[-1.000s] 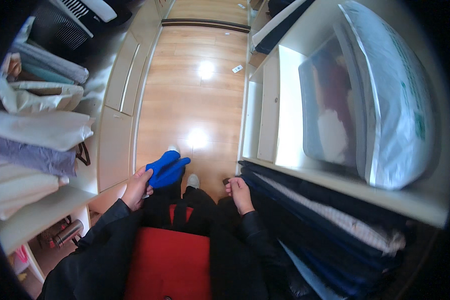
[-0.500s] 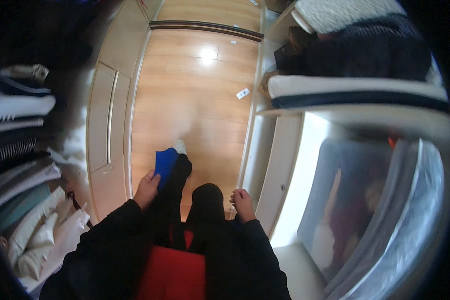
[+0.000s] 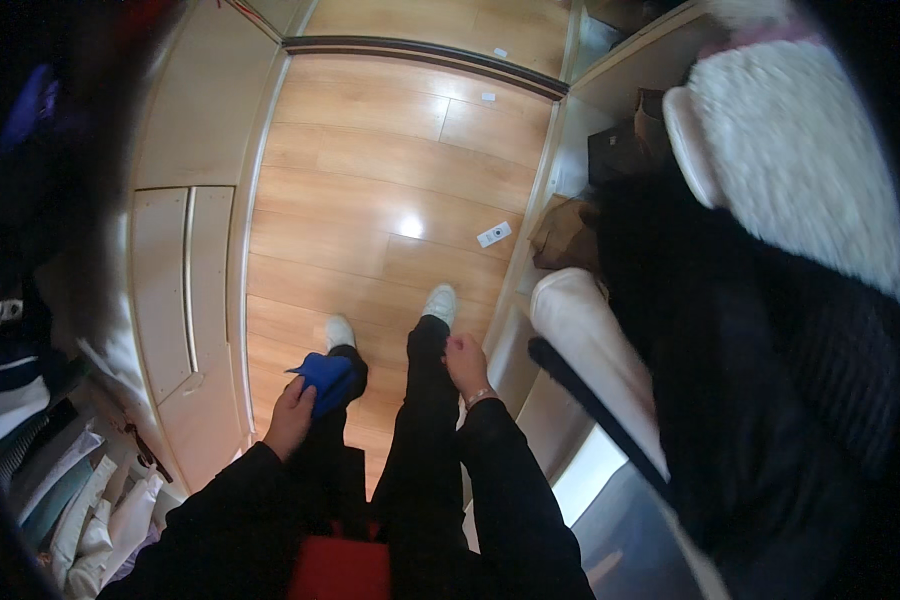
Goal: The person wipes the top of a white plastic storage bin with a blue cloth, then wipes a gray fabric storage bag placed on the bin. The person then walks to a closet area and wipes the inside of a white storage drawer with the same cloth.
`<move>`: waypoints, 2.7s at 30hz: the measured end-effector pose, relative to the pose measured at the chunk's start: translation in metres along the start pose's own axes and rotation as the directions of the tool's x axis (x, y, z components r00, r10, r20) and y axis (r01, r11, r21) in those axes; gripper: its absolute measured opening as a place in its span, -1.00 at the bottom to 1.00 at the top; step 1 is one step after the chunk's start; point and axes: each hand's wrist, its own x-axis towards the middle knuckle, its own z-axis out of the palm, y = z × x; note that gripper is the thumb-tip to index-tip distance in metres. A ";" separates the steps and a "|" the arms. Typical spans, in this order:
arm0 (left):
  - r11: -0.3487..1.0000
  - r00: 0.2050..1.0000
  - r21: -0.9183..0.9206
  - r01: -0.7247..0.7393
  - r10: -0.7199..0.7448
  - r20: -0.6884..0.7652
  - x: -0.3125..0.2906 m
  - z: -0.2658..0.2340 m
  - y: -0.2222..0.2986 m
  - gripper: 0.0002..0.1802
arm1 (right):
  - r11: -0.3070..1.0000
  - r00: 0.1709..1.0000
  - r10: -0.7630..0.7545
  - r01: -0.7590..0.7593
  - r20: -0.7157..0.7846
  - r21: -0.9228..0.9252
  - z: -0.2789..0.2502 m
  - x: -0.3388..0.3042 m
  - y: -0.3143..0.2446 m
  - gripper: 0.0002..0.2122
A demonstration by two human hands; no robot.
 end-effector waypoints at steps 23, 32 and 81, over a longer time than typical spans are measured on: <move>0.915 0.880 -0.016 0.402 -0.382 0.281 0.268 0.115 -0.009 -0.82 | 0.860 0.653 0.389 -0.005 -0.649 0.511 -0.035 0.428 0.024 -0.67; 0.737 0.779 -0.292 0.610 -0.489 0.393 0.291 0.109 0.040 -0.85 | 0.803 0.487 0.522 -0.004 -0.701 0.596 0.008 0.444 -0.017 -0.64; 0.905 0.906 -0.308 0.292 -0.159 0.393 0.239 0.129 0.002 -0.72 | 0.979 0.928 0.203 -0.185 0.312 -0.087 -0.018 0.077 -0.154 -0.90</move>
